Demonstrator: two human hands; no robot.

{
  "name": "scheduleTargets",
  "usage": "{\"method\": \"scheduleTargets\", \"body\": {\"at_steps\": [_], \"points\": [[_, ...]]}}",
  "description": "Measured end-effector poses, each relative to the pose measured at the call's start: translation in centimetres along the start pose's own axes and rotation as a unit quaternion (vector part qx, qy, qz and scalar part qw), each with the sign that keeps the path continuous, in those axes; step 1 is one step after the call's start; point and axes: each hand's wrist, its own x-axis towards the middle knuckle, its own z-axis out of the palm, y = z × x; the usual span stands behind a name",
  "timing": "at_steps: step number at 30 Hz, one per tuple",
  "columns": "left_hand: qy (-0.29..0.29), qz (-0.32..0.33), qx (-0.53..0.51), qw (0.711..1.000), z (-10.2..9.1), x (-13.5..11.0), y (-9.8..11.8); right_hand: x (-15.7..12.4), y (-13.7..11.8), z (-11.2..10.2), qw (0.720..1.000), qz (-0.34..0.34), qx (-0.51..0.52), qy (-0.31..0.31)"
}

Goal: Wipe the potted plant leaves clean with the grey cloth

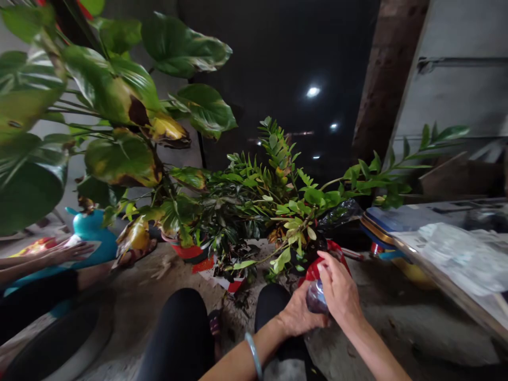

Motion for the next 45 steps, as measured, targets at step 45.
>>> {"method": "scheduleTargets", "body": {"at_steps": [45], "points": [[0.022, -0.065, 0.282, 0.957, -0.4, 0.3, -1.6, 2.2, -0.5, -3.4, 0.866, 0.097, -0.23, -0.434]]}}
